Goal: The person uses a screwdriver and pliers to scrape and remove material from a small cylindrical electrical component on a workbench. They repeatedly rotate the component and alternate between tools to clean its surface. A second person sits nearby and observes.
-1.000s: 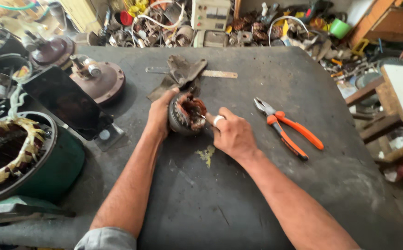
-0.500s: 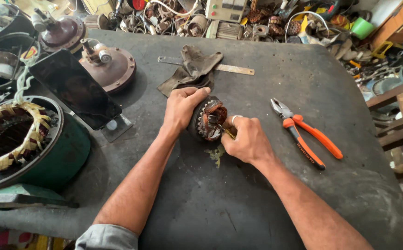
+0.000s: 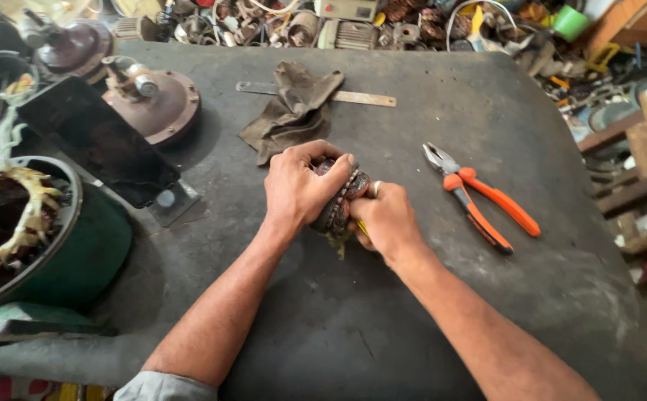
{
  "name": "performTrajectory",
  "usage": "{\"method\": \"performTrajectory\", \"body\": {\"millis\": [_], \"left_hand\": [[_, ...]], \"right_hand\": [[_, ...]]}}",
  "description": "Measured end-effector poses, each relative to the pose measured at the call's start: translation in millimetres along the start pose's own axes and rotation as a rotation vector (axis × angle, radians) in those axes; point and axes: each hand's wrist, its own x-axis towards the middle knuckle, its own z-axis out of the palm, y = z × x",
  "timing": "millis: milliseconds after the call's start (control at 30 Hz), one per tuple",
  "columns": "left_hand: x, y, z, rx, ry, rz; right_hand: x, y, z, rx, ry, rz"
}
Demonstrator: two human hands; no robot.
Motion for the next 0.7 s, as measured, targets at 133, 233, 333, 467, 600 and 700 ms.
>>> {"method": "performTrajectory", "body": {"millis": [133, 233, 333, 467, 600, 700], "left_hand": [[15, -22, -4, -0.326, -0.080, 0.001], [30, -43, -12, -0.502, -0.191, -0.156], [33, -53, -7, -0.575, -0.274, -0.212], [31, -48, -2, -0.521, -0.308, -0.109], [22, -30, -11, -0.372, -0.272, 0.050], [4, -11, -10, -0.275, -0.182, 0.046]], "right_hand": [[5, -7, -18, -0.505, -0.012, -0.241], [9, -20, -59, -0.746, -0.126, -0.348], [15, -28, -91, -0.816, -0.075, -0.214], [10, -19, -78, -0.921, 0.160, -0.575], [-1, -6, -26, -0.637, 0.100, -0.959], [4, -8, -11, -0.633, 0.139, -1.199]]}}
